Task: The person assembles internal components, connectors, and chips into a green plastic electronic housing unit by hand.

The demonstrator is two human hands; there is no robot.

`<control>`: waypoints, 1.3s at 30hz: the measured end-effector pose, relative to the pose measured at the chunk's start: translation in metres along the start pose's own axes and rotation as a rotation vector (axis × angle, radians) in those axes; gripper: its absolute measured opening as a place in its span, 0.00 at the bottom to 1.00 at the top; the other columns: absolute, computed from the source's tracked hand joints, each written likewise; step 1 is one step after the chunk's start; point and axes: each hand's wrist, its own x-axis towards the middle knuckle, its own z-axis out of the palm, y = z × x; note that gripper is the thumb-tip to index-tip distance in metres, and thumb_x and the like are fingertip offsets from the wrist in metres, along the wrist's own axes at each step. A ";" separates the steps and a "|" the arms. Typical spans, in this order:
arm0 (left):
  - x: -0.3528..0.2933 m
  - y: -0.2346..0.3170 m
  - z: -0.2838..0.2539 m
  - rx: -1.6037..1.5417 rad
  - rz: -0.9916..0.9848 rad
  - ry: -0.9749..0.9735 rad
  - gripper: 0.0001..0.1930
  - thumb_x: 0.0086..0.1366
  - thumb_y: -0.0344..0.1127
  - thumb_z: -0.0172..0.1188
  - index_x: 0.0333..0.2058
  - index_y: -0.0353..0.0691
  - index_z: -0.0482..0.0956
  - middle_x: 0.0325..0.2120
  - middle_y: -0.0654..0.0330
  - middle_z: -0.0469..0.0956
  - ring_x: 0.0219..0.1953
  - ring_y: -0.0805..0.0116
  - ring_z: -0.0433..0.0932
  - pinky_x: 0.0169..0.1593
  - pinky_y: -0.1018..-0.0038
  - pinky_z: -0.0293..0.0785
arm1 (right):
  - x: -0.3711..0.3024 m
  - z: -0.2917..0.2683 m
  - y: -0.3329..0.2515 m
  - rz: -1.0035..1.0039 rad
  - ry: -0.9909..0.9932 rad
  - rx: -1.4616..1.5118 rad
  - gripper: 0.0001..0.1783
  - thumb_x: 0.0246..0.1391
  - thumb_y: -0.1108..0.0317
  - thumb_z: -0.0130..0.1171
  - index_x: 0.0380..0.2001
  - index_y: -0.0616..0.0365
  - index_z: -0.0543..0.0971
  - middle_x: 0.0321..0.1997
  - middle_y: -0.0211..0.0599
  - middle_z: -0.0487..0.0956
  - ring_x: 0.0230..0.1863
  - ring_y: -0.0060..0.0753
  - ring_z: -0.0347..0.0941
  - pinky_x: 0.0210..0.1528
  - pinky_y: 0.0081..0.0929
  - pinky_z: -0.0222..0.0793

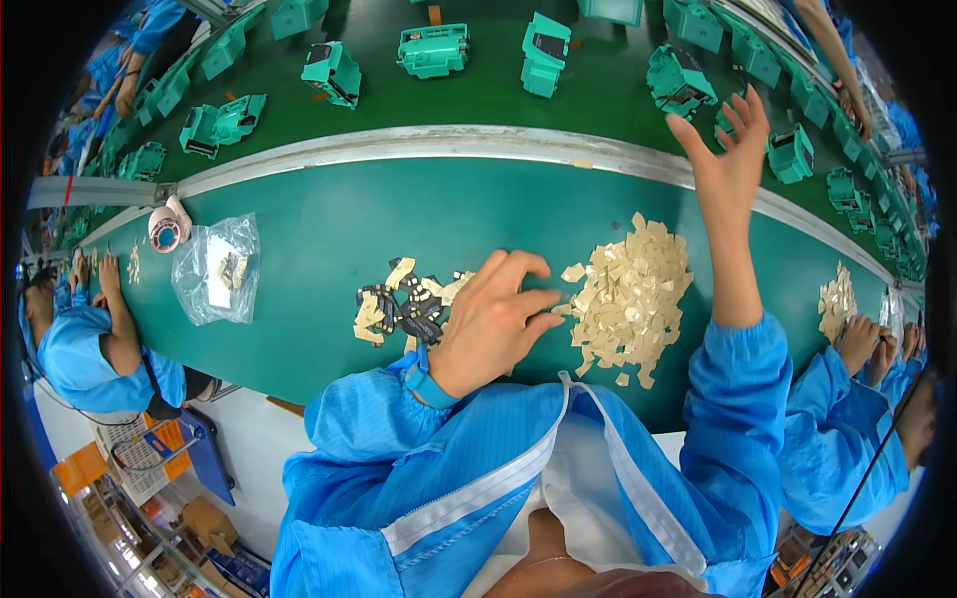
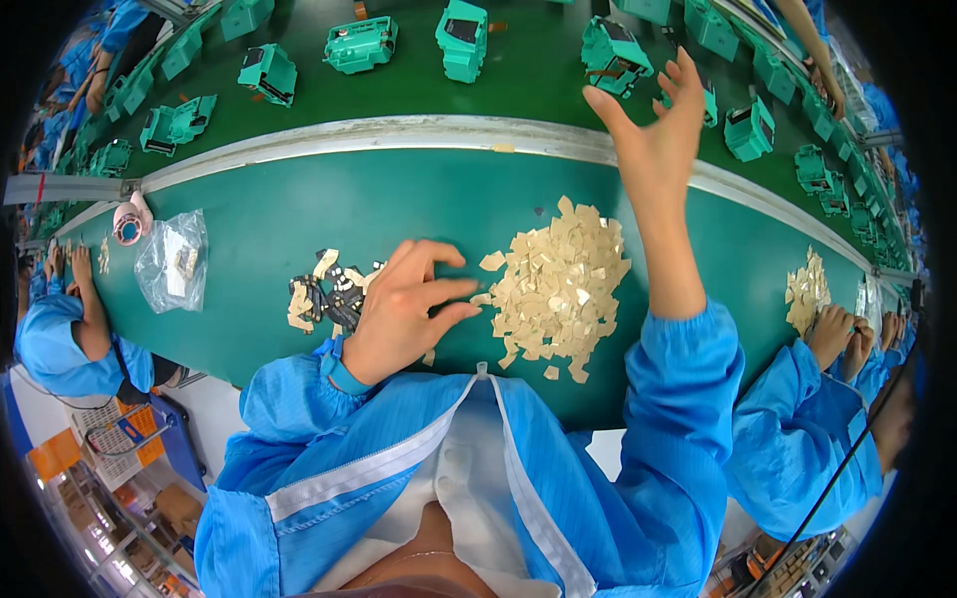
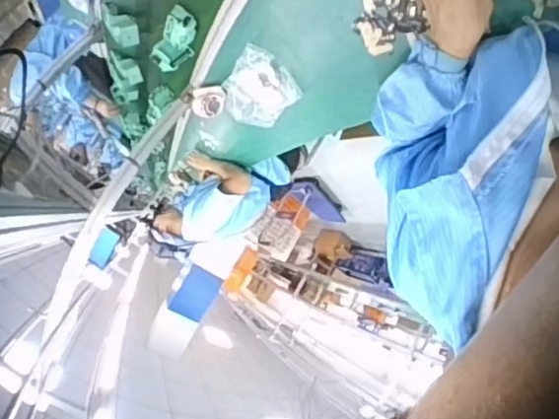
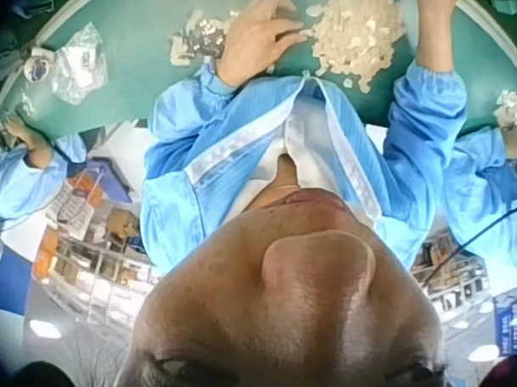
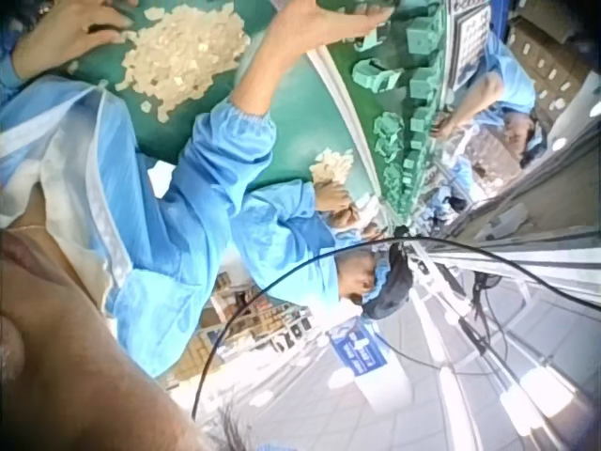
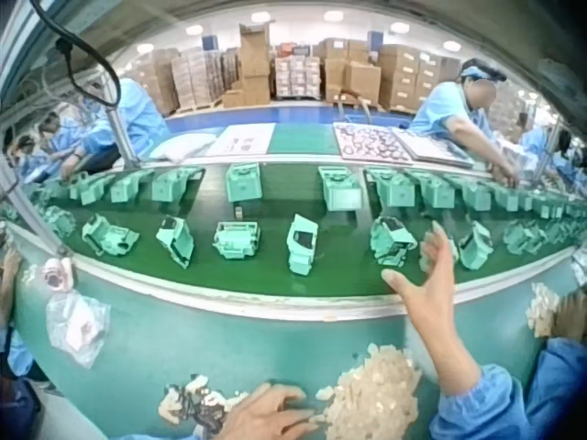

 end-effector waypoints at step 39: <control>0.003 0.007 -0.007 -1.224 -0.458 0.276 0.31 0.51 0.22 0.65 0.50 0.35 0.57 0.43 0.53 0.72 0.44 0.69 0.76 0.46 0.73 0.74 | -0.095 -0.038 -0.103 0.741 -0.541 0.914 0.09 0.45 0.83 0.62 0.31 0.65 0.74 0.29 0.32 0.76 0.30 0.17 0.72 0.34 0.14 0.69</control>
